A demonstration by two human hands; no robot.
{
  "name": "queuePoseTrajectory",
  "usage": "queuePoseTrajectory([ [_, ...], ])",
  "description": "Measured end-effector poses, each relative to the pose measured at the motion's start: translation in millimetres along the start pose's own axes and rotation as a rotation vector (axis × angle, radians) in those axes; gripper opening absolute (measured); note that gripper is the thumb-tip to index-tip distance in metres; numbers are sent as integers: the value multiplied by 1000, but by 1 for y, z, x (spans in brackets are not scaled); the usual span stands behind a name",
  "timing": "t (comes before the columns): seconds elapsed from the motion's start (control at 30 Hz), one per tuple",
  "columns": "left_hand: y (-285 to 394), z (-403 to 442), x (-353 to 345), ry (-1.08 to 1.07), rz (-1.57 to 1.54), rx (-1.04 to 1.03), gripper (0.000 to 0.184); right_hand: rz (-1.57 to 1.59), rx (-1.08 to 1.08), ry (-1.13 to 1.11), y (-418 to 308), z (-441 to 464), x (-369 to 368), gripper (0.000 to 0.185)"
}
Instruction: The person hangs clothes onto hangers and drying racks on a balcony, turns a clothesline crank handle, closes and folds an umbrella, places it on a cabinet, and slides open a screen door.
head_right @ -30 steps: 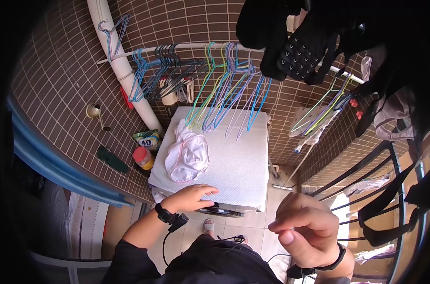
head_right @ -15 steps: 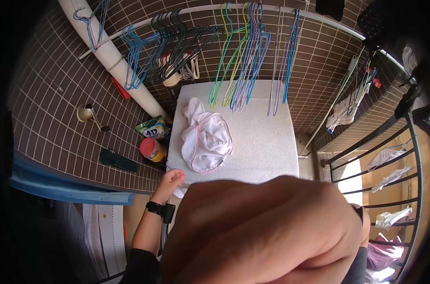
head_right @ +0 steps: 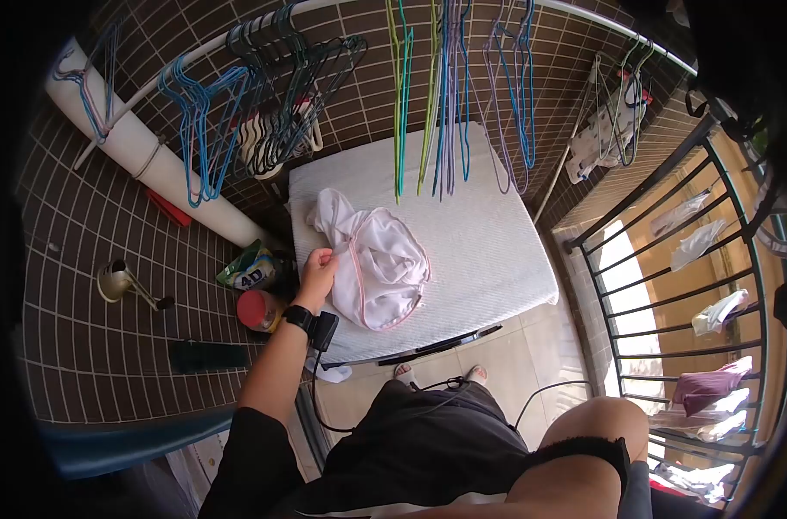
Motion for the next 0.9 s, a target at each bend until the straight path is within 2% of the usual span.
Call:
queuePoseTrajectory([
  [0.1, 3, 34, -12, 142, 287, 51, 55, -15, 39, 39, -2, -4, -8, 11],
  [0.13, 16, 35, -18, 117, 314, 114, 65, -31, 45, 69, -2, -7, -6, 11],
  [0.23, 39, 38, -31, 155, 386, 145, 75, -69, 72, 136, -7, -10, -7, 12],
  [0.27, 40, 42, -36, 95, 433, 56, 81, -74, 86, 157, -10, -11, -6, 12],
  [0.37, 9, 59, -49, -56, 447, 45, 79, -75, 129, 227, -23, -18, -7, 13],
  [0.4, -35, 79, -58, -65, 193, -15, 72, -73, 140, 255, -28, -19, -6, 14],
  [0.43, -22, 70, -54, -1, 233, -51, 56, -69, 150, 276, -32, -21, -6, 14],
  [0.5, 5, 51, -45, 12, 80, -104, 42, -57, 158, 323, -41, -24, -6, 15],
  [0.6, 67, 16, -27, -18, 63, -225, 31, -55, 211, 386, -48, -30, 1, 16],
  [0.63, 83, 7, -16, -3, 12, -246, 28, -144, 347, 380, -45, -35, 7, 18],
  [0.73, 145, -23, 1, -3, -222, -360, 17, -274, -140, 569, -11, -83, 56, 10],
  [0.77, 176, -37, 7, -38, -184, -447, 17, -348, -334, 601, 4, -100, 76, 10],
  [0.8, 206, -54, 15, -78, -141, -529, 16, -401, -415, 613, 25, -117, 104, 15],
  [0.83, 236, -73, 20, -124, -97, -610, 16, -590, -464, 617, 39, -127, 131, 22],
  [0.87, 265, -90, 24, -187, -141, -646, 15, -689, -459, 665, 51, -136, 158, 30],
  [0.9, 294, -108, 29, -252, -185, -686, 15, -627, -507, 777, 64, -142, 178, 41],
])
Point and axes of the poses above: each hand's wrist, its own z-axis towards the middle knuckle, its own x-axis out of the back of the hand, y = z × x, the point moved 6 cm from there along z, towards the middle knuckle, and after that the axes turned 2 degrees about -x, right-handed, at the moved point
